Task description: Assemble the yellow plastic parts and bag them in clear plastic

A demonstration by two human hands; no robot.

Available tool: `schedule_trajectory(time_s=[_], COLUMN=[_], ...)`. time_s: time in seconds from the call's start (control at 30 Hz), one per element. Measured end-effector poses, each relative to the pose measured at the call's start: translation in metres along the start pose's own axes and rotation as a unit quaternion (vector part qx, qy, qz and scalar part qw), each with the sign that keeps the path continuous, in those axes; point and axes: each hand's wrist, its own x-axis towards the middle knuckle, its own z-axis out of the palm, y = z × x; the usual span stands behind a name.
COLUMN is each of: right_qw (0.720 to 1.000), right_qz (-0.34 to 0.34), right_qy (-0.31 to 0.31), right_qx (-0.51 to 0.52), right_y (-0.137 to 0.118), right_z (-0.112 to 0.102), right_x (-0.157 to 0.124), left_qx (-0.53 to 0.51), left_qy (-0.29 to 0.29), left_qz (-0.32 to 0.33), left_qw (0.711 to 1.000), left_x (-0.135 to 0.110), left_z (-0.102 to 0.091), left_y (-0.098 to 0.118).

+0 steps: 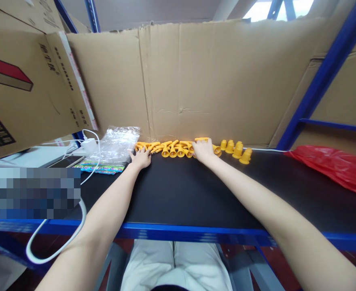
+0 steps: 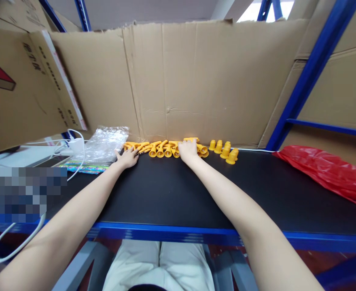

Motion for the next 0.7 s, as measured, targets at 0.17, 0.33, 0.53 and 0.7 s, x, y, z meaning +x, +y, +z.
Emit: schedule_trajectory(time_s=[0.17, 0.33, 0.53, 0.7], right_qw=[0.999, 0.993, 0.978, 0.944], right_qz=[-0.004, -0.039, -0.023, 0.074], right_qy=[-0.025, -0.002, 0.106, 0.203], right_qx=[0.043, 0.108, 0.18, 0.249], right_y=[0.009, 0.027, 0.059, 0.092], right_z=[0.003, -0.01, -0.017, -0.004], right_x=[-0.002, -0.01, -0.024, -0.029], left_qx=[-0.007, -0.003, -0.031, -0.08], left_qy=[0.027, 0.025, 0.062, 0.167], left_qz=[-0.004, -0.006, -0.003, -0.018], left_qw=[1.0, 1.0, 0.998, 0.982], left_x=[0.0, 0.002, 0.003, 0.005], left_z=[-0.002, 0.002, 0.007, 0.002], left_y=[0.0, 0.001, 0.002, -0.002])
